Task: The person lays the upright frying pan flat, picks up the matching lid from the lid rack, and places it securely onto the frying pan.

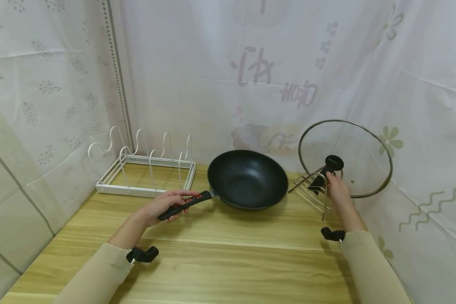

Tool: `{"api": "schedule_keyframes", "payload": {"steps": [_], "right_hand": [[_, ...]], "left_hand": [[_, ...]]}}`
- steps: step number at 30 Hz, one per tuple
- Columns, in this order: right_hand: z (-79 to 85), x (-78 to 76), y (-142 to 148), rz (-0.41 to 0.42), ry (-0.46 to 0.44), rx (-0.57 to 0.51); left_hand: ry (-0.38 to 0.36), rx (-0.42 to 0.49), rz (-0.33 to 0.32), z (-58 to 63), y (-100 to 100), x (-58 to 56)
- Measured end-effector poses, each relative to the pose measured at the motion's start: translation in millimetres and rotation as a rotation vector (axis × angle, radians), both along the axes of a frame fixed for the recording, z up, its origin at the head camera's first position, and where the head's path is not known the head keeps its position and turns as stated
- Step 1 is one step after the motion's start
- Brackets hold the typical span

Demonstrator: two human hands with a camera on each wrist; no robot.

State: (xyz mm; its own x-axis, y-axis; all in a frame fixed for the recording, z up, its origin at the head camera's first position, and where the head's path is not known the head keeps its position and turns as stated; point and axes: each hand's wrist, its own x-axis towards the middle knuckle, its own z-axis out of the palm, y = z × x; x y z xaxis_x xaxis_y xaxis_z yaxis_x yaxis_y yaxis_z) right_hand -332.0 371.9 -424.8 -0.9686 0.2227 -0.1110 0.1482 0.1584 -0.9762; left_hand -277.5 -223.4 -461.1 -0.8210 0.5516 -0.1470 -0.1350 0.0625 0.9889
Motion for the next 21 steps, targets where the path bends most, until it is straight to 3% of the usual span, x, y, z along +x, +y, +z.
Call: {"api": "schedule_keyframes", "payload": {"steps": [5, 8, 13, 21], "right_hand": [[-2.8, -7.3, 4.7, 0.184, 0.079, -0.275], [-3.8, -10.7, 6.0, 0.258, 0.125, -0.329], [-2.0, -15.1, 5.6, 0.302, 0.151, -0.378], [-2.8, -15.0, 5.2, 0.304, 0.172, -0.440]], "left_hand": [[-0.008, -0.002, 0.010, -0.2, 0.4, -0.5], [-0.010, 0.000, 0.008, -0.5, 0.3, -1.0], [-0.002, 0.004, 0.004, -0.8, 0.1, -1.5], [-0.004, -0.002, 0.005, -0.2, -0.6, -0.7]]}}
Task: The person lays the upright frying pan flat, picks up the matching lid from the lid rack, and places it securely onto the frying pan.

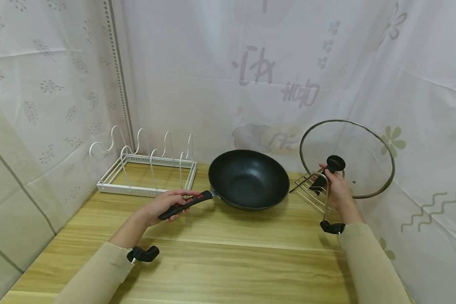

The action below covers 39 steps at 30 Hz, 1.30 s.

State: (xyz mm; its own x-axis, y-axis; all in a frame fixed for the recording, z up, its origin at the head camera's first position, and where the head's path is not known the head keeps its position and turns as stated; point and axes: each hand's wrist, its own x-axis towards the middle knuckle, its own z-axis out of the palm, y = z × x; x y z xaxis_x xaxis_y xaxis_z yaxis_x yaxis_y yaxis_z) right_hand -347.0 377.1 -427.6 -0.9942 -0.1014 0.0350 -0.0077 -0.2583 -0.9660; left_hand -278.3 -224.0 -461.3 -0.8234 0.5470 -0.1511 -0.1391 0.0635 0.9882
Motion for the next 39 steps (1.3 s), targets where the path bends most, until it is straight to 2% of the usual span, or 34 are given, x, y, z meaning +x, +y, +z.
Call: {"api": "schedule_keyframes", "payload": {"steps": [10, 18, 23, 27, 39], "right_hand": [[1.0, 1.0, -0.6, -0.049, -0.048, -0.059], [1.1, 2.5, -1.2, -0.096, -0.046, -0.057], [1.7, 0.6, -0.7, -0.092, 0.023, -0.072], [5.6, -0.6, 1.1, -0.104, 0.085, -0.034], [19.6, 0.4, 3.2, -0.084, 0.118, -0.008]], "left_hand": [[0.007, -0.004, -0.010, -0.5, -0.8, 0.5], [0.008, -0.006, -0.010, 0.4, -0.4, 0.3], [0.012, -0.015, -0.014, 0.7, -0.4, -0.1], [0.010, -0.021, -0.002, 0.0, -0.2, -0.3], [0.018, -0.020, -0.007, 1.4, 0.6, 0.3]]}}
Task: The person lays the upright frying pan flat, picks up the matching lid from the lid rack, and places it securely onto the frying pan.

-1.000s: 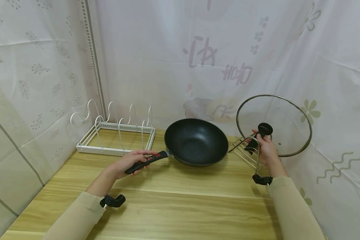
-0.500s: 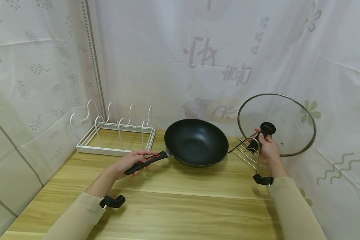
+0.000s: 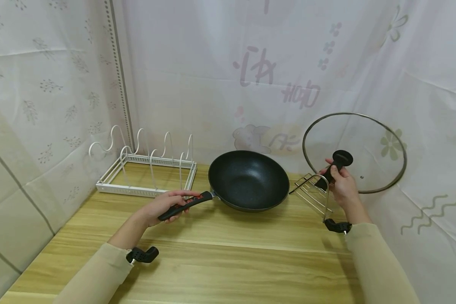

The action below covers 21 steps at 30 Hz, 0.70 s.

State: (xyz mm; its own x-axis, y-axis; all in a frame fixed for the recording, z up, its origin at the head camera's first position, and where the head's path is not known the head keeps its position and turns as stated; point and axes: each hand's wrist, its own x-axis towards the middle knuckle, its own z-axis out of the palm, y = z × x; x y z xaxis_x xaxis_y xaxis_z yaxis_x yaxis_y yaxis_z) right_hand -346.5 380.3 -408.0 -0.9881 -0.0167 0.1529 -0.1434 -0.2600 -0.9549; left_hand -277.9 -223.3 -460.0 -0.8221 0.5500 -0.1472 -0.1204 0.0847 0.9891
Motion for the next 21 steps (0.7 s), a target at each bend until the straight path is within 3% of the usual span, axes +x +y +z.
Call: {"api": "schedule_keyframes", "payload": {"steps": [21], "right_hand": [[26.7, 6.8, -0.1, -0.023, 0.042, -0.033]], "left_hand": [[-0.011, -0.001, 0.013, -1.0, 0.2, -0.2]]}}
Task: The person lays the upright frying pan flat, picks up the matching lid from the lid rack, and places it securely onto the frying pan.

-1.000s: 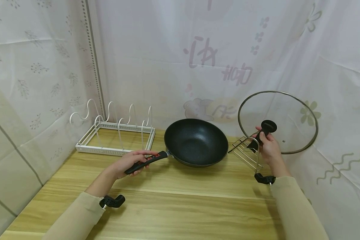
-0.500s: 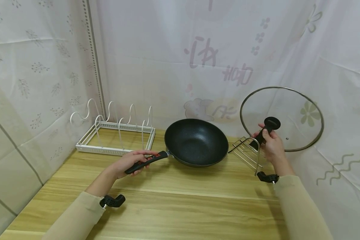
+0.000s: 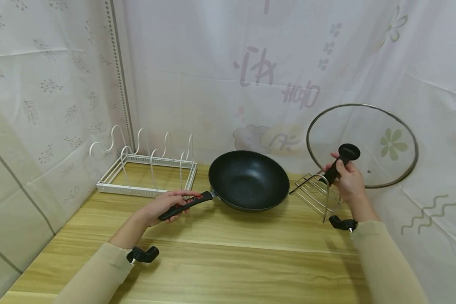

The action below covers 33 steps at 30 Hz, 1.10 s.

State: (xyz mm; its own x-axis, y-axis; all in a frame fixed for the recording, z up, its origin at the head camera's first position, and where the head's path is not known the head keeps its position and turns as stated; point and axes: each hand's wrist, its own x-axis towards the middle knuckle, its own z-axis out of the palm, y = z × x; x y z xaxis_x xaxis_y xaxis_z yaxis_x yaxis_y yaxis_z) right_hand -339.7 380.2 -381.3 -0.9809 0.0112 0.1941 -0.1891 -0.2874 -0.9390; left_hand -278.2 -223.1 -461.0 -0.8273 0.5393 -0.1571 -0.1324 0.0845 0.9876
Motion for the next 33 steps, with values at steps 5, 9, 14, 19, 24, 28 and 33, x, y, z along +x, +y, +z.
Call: {"api": "schedule_keyframes", "payload": {"steps": [5, 9, 14, 19, 24, 28, 33], "right_hand": [[6.3, 0.3, -0.8, -0.011, 0.016, 0.025], [11.6, 1.3, -2.0, -0.015, 0.038, 0.030], [17.0, 3.7, -3.3, -0.008, 0.062, 0.024], [20.8, 6.0, -5.8, 0.007, 0.087, 0.004], [25.7, 7.1, -11.1, 0.031, 0.119, 0.009], [30.7, 10.5, -18.6, 0.062, 0.133, 0.001], [36.1, 15.5, -29.9, 0.086, 0.161, 0.001]], "left_hand": [[-0.007, 0.020, -0.012, 0.2, 0.6, -0.2], [-0.006, 0.019, -0.011, -0.1, 0.9, -0.6], [-0.014, 0.018, -0.004, 0.8, 1.6, -0.3], [-0.015, 0.011, -0.006, 1.2, 1.0, -0.1], [-0.009, 0.010, -0.016, 0.6, 0.5, -0.3], [-0.009, 0.010, -0.015, 0.4, -0.1, -0.2], [-0.010, 0.009, -0.009, -0.5, -0.3, -0.7]]}}
